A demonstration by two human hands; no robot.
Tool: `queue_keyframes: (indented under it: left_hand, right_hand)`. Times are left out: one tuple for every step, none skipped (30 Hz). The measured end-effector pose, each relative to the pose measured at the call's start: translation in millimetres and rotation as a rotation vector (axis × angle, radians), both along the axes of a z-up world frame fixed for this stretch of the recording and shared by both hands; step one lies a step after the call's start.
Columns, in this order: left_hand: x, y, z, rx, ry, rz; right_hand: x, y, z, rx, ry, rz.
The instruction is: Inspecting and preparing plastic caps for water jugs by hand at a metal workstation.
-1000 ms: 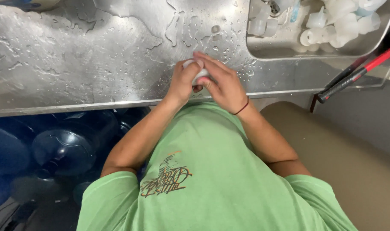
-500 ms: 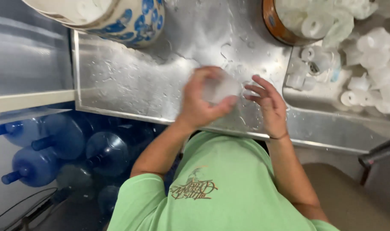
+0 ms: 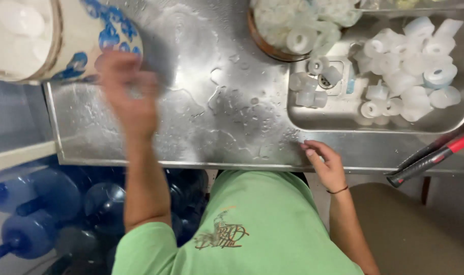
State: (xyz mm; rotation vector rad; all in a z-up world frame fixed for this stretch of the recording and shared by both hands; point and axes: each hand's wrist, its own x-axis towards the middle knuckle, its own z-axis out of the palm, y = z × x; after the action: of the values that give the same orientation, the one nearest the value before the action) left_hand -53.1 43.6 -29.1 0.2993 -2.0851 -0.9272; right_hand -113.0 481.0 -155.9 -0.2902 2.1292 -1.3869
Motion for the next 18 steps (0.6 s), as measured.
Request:
queue_keyframes:
  left_hand:
    - [-17,26,-12,0.073,-0.287,-0.062]
    - [-37,44,-24,0.078,-0.292,-0.076]
    - [-56,63,-37,0.065,-0.332,-0.169]
    - [-78,82,-51,0.051,-0.363,-0.262]
    - [-100,94,-53,0.054,-0.361,-0.276]
    - [-120,106,-55,-0.013,-0.334,-0.311]
    - [-140,119,-58,-0.081,-0.306,-0.346]
    - [-156,127,-61,-0.077,-0.306,-0.354]
    - [-172,135,-64,-0.142,-0.273,-0.35]
    - [-188,142,-67,-0.209,-0.237,-0.344]
    - [-194,157,-61,-0.207,-0.236,-0.349]
    - [-200,170,-55,-0.184,-0.172,-0.359]
    - [-205,184,-49,-0.161,-0.108,-0.369]
    - [-196,203,-57,-0.168,-0.108,-0.373]
    - [-187,222,-65,-0.12,-0.215,-0.348]
    - [-183,236,-73,-0.081,-0.312,-0.329]
    - [-175,251,-79,-0.097,-0.302,-0.337]
    - [-159,270,-86,0.0,-0.246,-0.361]
  right_hand:
    - [-2,2,3,0.019,-0.011,0.021]
    - [-4,10,3,0.025,-0.016,0.008]
    - [-6,19,2,0.027,-0.015,0.015]
    - [-11,28,0,0.029,-0.008,0.022]
    - [-16,39,5,0.035,-0.007,0.009]
    - [-22,50,10,0.056,0.014,-0.001]
    - [-27,61,14,0.076,0.035,-0.012]
    - [-31,75,15,0.081,0.033,-0.018]
    - [-35,88,16,0.073,-0.008,-0.087]
    - [-41,100,17,0.063,-0.047,-0.154]
    - [-48,109,14,0.065,-0.046,-0.158]
    - [-55,116,11,0.033,-0.052,-0.191]
    - [-62,123,8,0.001,-0.058,-0.224]
    - [-73,119,4,-0.005,-0.057,-0.229]
    - [-84,115,1,-0.027,-0.014,-0.198]
    - [-99,106,-3,-0.055,0.039,-0.174]
    - [-122,87,-7,-0.068,0.05,-0.185]
    - [-143,73,-9,-0.086,0.245,-0.091]
